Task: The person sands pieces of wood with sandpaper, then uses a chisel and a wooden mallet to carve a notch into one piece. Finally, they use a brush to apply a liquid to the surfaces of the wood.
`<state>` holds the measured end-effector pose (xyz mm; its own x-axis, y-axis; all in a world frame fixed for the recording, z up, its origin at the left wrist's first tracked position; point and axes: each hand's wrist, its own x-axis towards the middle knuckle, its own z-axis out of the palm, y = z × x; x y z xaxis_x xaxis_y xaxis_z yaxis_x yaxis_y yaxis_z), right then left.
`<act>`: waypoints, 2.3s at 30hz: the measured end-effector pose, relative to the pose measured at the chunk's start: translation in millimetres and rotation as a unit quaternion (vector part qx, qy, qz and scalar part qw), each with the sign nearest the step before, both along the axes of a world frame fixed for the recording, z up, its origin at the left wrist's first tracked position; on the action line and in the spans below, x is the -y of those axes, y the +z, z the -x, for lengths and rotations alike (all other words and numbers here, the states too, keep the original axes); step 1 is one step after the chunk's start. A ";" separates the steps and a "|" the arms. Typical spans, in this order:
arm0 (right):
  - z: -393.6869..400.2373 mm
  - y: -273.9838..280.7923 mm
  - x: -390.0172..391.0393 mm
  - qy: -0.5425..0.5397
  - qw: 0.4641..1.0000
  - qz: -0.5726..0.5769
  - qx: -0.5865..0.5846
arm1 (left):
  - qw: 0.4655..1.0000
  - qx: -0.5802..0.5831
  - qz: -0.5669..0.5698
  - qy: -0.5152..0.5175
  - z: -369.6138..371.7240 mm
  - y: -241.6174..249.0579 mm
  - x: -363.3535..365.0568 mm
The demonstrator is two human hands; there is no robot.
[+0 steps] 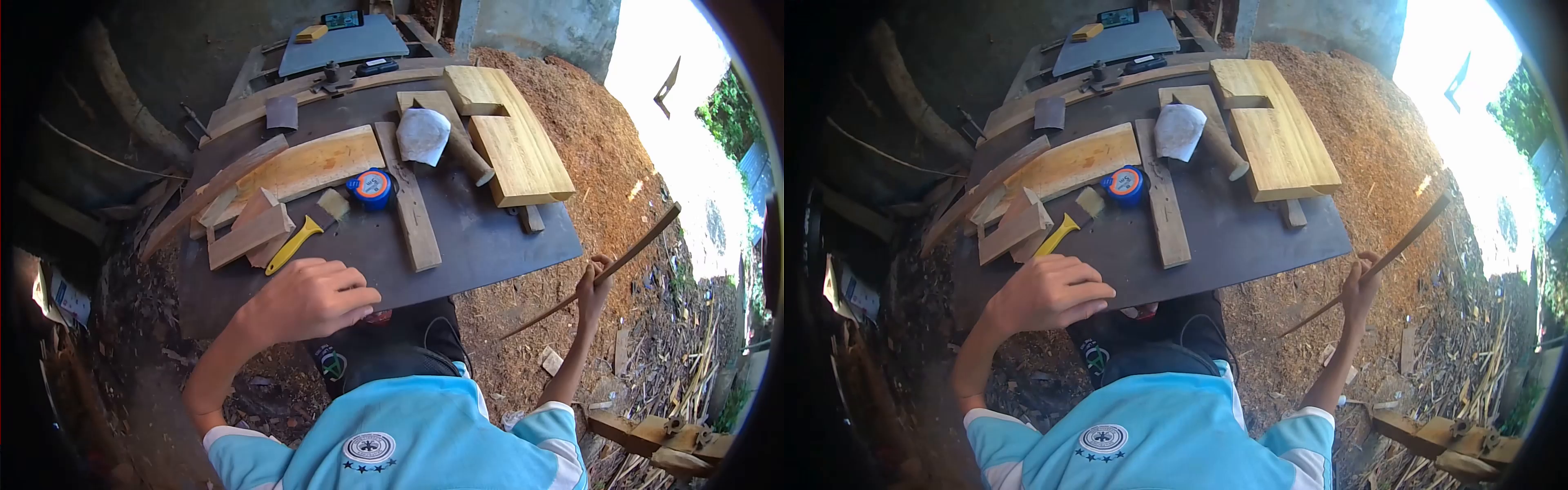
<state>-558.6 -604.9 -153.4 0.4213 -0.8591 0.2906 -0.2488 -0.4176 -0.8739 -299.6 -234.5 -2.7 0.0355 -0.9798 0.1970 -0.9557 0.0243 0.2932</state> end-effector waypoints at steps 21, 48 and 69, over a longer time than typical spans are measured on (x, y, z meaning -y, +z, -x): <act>-9.6 -110.0 -5.4 -0.029 0.985 0.096 -0.138 | 0.906 -0.131 -0.014 0.402 -123.3 -84.6 -97.1; -148.9 72.5 -154.8 0.338 0.891 0.300 -0.034 | 0.754 -0.381 0.492 0.208 -105.5 -22.3 -45.5; -334.6 49.3 -112.5 0.034 0.925 0.306 -0.223 | 0.580 -0.631 0.515 0.035 -161.9 -64.6 8.9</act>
<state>-224.0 -492.4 -104.1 0.6632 -0.5587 0.4979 -0.4825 -0.8278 -0.2862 -137.8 -243.3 -67.3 0.8199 -0.3536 0.4503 -0.0061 0.7811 0.6244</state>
